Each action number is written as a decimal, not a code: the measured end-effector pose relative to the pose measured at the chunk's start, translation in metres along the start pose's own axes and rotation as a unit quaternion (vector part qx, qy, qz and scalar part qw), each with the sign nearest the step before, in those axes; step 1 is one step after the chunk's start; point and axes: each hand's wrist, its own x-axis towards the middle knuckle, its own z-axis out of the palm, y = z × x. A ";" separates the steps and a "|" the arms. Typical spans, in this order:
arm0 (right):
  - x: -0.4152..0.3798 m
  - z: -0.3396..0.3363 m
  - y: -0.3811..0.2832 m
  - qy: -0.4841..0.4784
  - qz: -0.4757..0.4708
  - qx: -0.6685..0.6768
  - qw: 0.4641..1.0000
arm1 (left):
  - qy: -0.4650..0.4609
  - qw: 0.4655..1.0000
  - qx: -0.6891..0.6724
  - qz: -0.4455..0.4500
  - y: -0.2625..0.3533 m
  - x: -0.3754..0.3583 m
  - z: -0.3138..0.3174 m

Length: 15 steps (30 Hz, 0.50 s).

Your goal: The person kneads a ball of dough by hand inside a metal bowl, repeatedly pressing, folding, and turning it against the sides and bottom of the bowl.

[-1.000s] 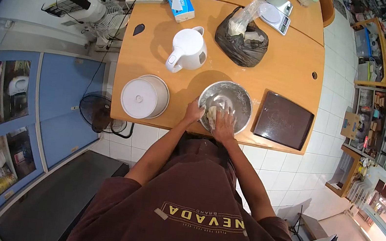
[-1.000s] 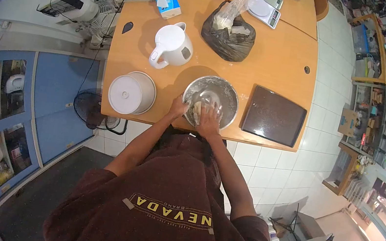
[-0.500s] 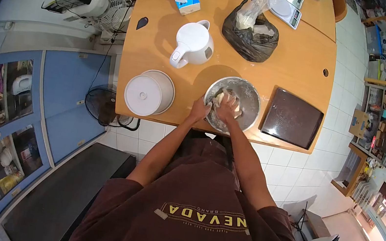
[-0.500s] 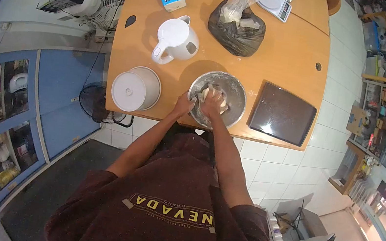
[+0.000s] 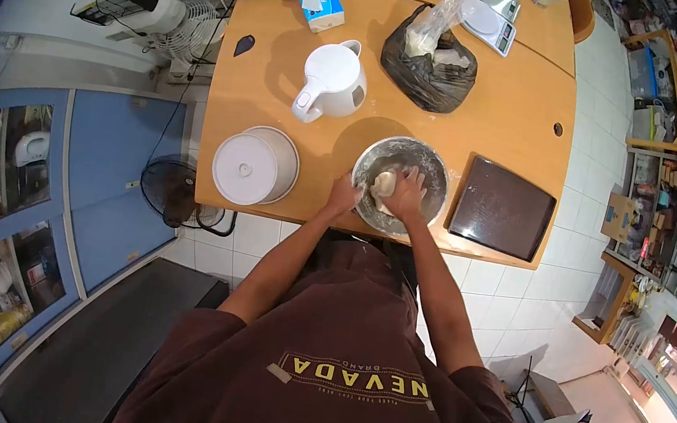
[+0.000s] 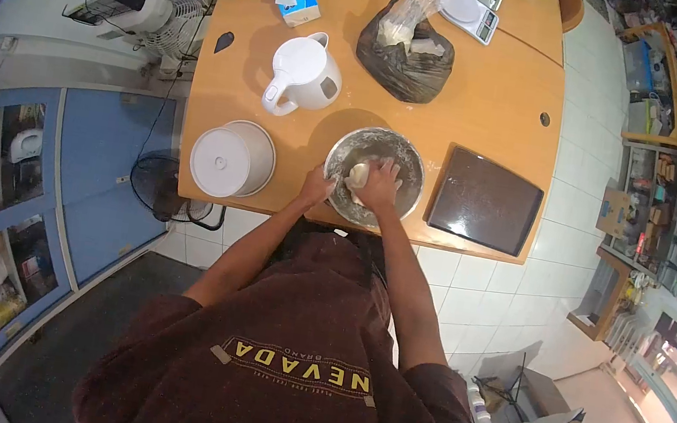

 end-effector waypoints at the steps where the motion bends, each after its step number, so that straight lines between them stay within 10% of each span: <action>1: -0.005 0.012 0.007 -0.019 -0.012 0.017 1.000 | 0.003 1.000 -0.004 0.008 -0.005 0.001 0.003; 15: -0.051 0.057 -0.017 -0.105 0.015 -0.032 0.994 | -0.009 0.997 -0.057 0.052 0.026 -0.012 -0.011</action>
